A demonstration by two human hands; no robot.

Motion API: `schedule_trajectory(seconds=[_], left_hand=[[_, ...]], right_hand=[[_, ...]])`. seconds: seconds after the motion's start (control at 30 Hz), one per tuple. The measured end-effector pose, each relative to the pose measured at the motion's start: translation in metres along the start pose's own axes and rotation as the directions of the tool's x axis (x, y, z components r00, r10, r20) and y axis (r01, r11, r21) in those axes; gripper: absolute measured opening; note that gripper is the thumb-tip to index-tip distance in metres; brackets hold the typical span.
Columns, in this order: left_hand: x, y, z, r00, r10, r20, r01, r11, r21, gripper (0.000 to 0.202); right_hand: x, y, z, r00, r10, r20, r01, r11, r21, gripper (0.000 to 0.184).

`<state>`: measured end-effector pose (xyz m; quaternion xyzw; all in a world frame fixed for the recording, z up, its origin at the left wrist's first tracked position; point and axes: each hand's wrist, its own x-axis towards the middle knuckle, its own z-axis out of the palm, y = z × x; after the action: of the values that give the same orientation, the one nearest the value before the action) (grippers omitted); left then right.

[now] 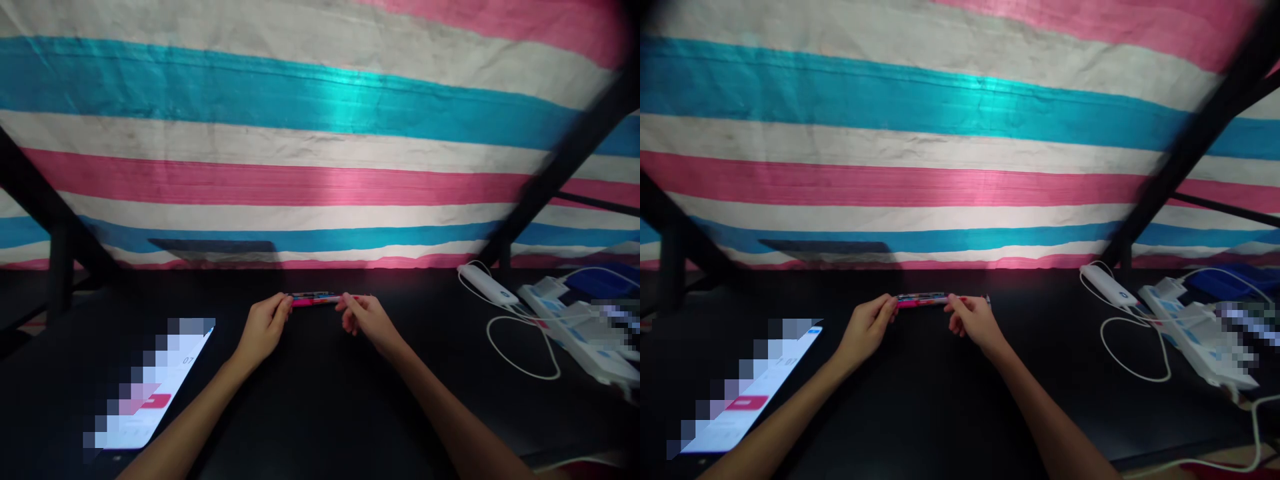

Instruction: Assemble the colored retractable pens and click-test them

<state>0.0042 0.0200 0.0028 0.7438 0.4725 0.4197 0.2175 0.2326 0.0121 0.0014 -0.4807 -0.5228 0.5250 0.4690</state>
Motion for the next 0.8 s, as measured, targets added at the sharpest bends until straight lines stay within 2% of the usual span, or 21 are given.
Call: schedule_trajectory(seconds=[0.07,0.13,0.2,0.3,0.43,0.5,0.57,0.67,0.73,0.8], left_hand=[[0.0007,-0.0011,0.0,1.0,-0.017,-0.005,0.017,1.0,-0.022,0.033],[0.0009,-0.0021,0.0001,1.0,-0.029,-0.003,0.029,0.999,-0.04,0.032],[0.0008,-0.0028,0.0005,0.999,-0.04,-0.004,0.04,0.998,-0.056,0.032],[0.0006,-0.0036,0.001,0.999,-0.049,0.003,0.049,0.996,-0.076,0.032],[0.0008,-0.0032,0.0011,0.998,-0.064,0.01,0.065,0.994,-0.086,0.033],[0.0007,-0.0021,0.001,0.998,-0.066,0.009,0.066,0.994,-0.083,0.033],[0.0003,-0.0009,0.0012,0.998,-0.061,0.01,0.062,0.995,-0.081,0.031],[-0.0005,0.0005,0.0024,0.999,-0.044,0.012,0.045,0.996,-0.082,0.03],[-0.0009,0.0005,0.0037,0.999,-0.035,0.014,0.036,0.996,-0.085,0.028],[-0.0011,-0.0003,0.0052,0.999,-0.038,0.012,0.039,0.995,-0.095,0.025]], right_hand=[[-0.0005,-0.0016,-0.0007,1.0,-0.003,-0.016,0.004,0.999,0.033,0.035],[-0.0012,-0.0039,-0.002,0.999,-0.041,-0.022,0.043,0.993,0.114,0.025],[-0.0018,-0.0056,-0.0033,0.999,-0.033,0.007,0.031,0.985,0.17,0.026],[-0.0017,-0.0051,-0.004,0.999,0.009,0.031,-0.014,0.985,0.173,0.03],[-0.0013,-0.0034,-0.0037,0.998,-0.057,-0.002,0.056,0.979,0.195,0.023],[-0.0017,-0.0039,-0.0036,0.998,-0.06,0.006,0.057,0.974,0.218,0.031],[-0.0019,-0.0043,-0.0033,1.0,-0.024,0.009,0.022,0.977,0.213,0.032],[-0.0006,-0.0022,-0.0028,0.999,0.006,-0.035,0.0,0.983,0.184,0.027],[0.0009,0.0002,-0.0028,0.996,-0.027,-0.09,0.043,0.981,0.19,0.026],[0.002,0.0019,-0.0033,0.989,-0.08,-0.124,0.106,0.97,0.219,0.037]])
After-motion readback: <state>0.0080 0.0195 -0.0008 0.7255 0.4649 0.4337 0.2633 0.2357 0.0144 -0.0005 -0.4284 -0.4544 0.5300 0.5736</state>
